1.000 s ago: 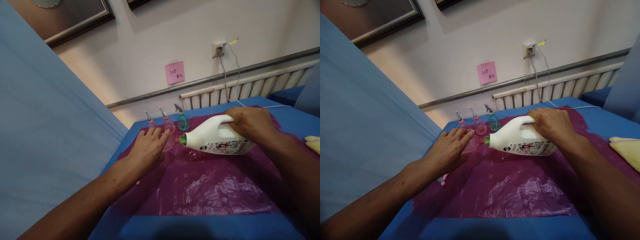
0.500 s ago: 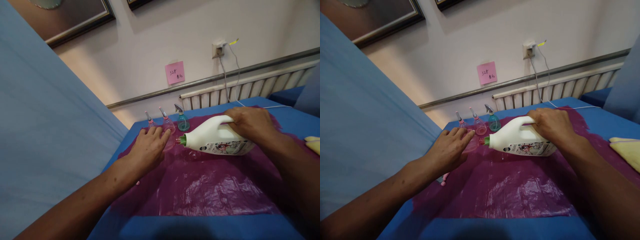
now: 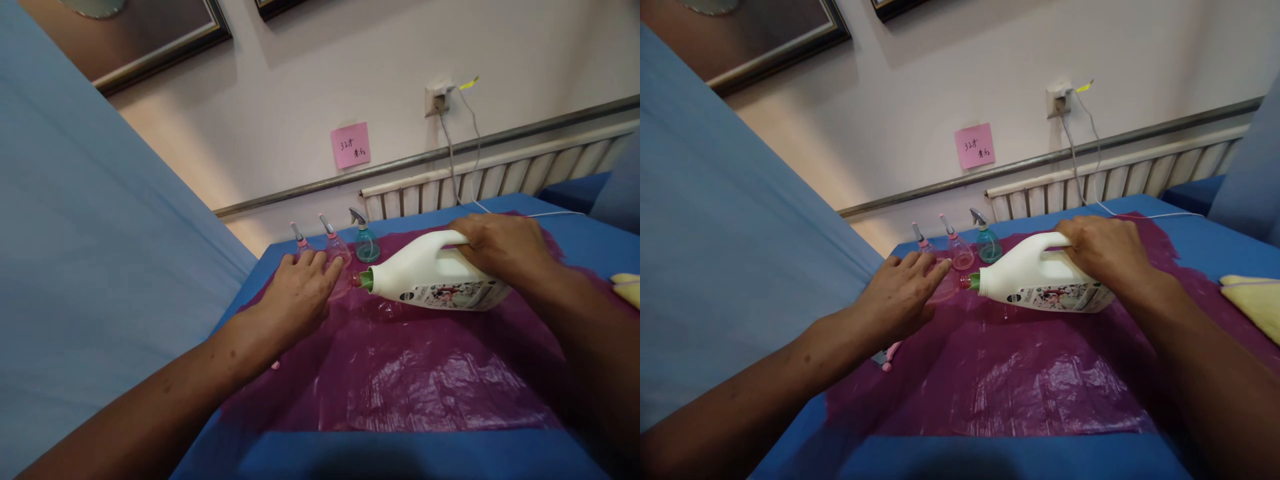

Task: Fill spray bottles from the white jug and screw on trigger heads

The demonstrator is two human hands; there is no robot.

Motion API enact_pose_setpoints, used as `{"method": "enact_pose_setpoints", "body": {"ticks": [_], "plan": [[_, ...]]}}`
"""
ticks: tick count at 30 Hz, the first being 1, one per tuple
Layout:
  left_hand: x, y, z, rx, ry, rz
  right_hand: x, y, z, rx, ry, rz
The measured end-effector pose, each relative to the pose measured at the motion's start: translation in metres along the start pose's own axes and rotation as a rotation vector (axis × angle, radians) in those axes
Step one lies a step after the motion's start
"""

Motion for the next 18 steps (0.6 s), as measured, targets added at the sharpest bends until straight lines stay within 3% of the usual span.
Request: {"method": "enact_pose_setpoints", "body": {"ticks": [18], "plan": [[-0.0011,0.0026,-0.0008,0.014,0.020,0.021,0.0035,-0.0005,0.0020,-0.011,-0.013,0.020]]}}
Point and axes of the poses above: each hand's wrist, its own y-axis towards the middle knuckle, its own x-axis out of the palm, z = x × y, the point moved 2 cm from there along y, towards the middle knuckle, and after that the axes turned 10 degrees about -x, right-handed, at the moved point
